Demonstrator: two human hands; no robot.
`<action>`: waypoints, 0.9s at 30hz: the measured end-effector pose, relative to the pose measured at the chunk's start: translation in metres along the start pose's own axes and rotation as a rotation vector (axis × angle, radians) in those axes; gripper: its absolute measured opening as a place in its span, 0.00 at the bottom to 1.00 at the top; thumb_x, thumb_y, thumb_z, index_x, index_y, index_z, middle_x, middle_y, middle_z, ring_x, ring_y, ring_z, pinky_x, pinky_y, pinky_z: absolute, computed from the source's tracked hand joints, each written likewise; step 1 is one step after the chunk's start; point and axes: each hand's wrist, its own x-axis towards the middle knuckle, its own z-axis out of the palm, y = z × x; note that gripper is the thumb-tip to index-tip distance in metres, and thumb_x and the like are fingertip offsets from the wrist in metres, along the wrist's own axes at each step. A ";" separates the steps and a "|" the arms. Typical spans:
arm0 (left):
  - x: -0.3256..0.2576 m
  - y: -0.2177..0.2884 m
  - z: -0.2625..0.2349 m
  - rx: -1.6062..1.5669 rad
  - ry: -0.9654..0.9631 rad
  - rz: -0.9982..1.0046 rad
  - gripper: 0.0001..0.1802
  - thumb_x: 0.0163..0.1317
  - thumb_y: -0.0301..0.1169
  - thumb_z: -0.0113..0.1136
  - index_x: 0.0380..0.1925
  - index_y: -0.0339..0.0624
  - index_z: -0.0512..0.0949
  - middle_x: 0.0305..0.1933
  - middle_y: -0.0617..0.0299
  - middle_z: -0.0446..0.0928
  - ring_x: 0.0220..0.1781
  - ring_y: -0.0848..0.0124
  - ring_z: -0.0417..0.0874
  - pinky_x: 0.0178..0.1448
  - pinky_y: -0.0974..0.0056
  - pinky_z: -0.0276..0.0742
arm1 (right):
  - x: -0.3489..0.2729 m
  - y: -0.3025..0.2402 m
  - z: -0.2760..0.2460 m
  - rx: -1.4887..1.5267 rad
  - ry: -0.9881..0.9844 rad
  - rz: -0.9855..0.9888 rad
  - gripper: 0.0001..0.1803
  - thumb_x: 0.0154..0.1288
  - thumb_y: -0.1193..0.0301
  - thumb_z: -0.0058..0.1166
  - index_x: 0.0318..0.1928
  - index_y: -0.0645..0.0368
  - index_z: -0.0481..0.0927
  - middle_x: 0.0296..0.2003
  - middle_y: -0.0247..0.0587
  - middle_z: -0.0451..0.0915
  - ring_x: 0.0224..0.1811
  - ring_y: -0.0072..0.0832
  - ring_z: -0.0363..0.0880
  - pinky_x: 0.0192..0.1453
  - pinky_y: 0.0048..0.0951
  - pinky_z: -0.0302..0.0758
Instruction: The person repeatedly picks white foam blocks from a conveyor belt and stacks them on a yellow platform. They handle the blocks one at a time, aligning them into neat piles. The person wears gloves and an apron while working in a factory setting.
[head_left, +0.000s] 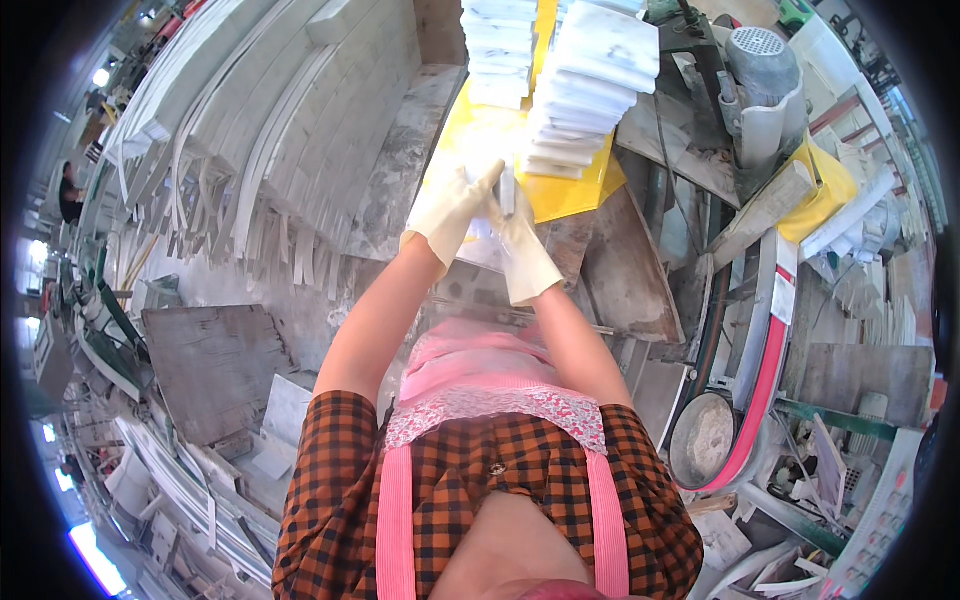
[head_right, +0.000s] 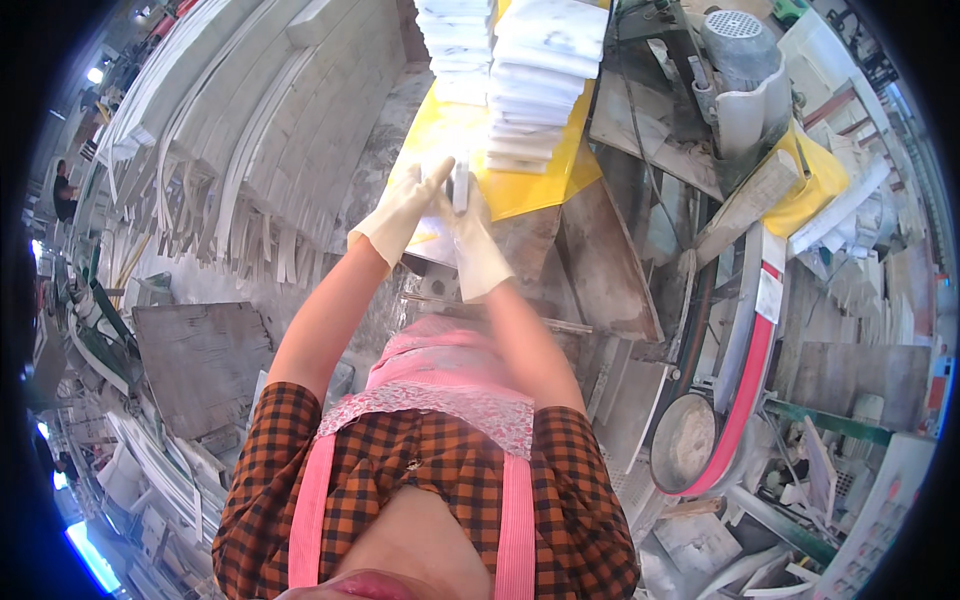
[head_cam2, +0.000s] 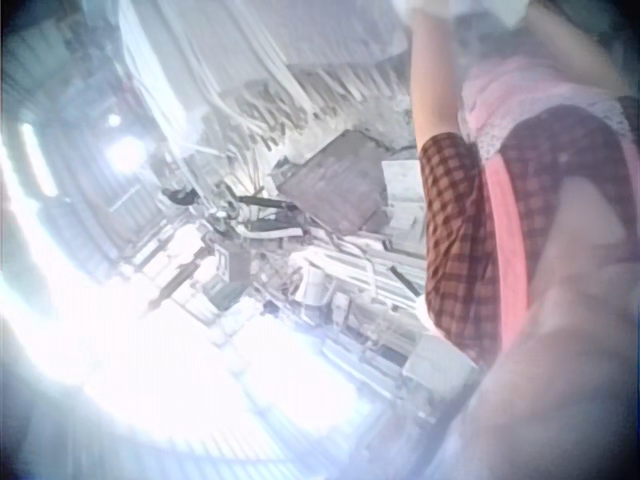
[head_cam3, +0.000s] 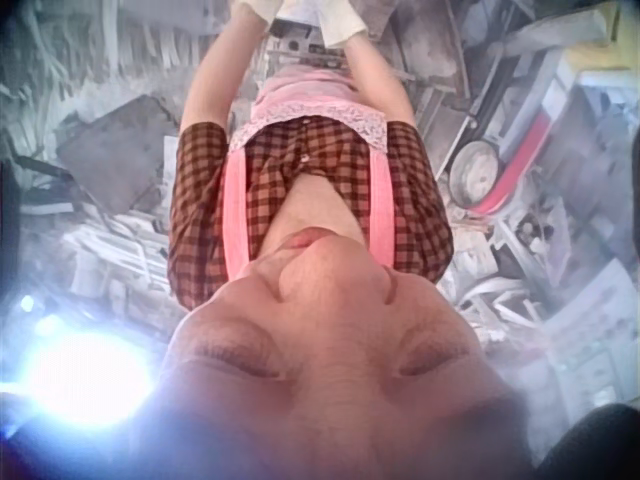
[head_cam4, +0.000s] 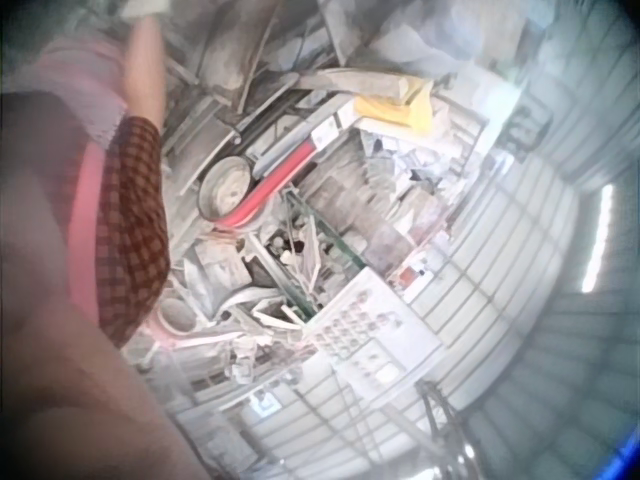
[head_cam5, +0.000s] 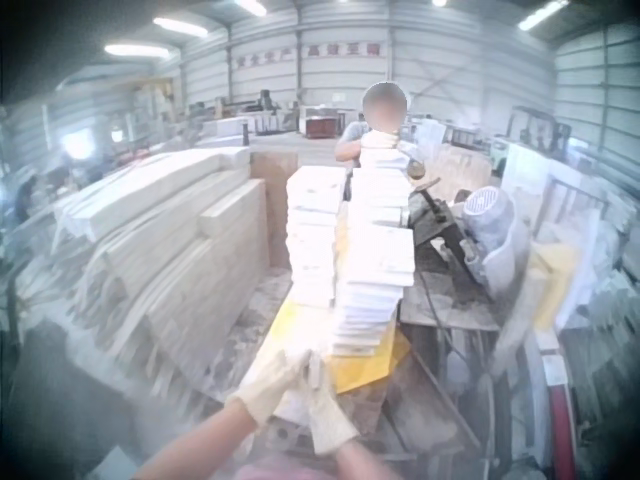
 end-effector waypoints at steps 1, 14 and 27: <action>0.004 0.001 0.000 -0.068 0.011 -0.032 0.33 0.67 0.34 0.63 0.72 0.45 0.68 0.72 0.38 0.67 0.71 0.55 0.74 0.72 0.58 0.70 | -0.001 0.000 -0.003 -0.073 -0.042 -0.012 0.33 0.67 0.58 0.68 0.65 0.61 0.72 0.55 0.44 0.81 0.57 0.33 0.80 0.61 0.34 0.76; 0.036 -0.013 0.031 0.190 0.223 -0.072 0.22 0.51 0.39 0.74 0.42 0.35 0.86 0.38 0.53 0.87 0.38 0.66 0.88 0.44 0.60 0.82 | -0.043 -0.055 -0.052 -1.102 -0.427 -0.276 0.48 0.62 0.47 0.60 0.72 0.67 0.63 0.63 0.57 0.77 0.64 0.51 0.75 0.69 0.44 0.71; 0.032 -0.010 0.046 0.439 0.414 -0.083 0.25 0.50 0.36 0.74 0.47 0.33 0.83 0.45 0.47 0.86 0.49 0.59 0.88 0.51 0.57 0.83 | -0.042 -0.031 -0.056 -0.931 -0.509 -0.329 0.39 0.63 0.42 0.62 0.60 0.62 0.78 0.53 0.53 0.84 0.53 0.50 0.83 0.57 0.47 0.78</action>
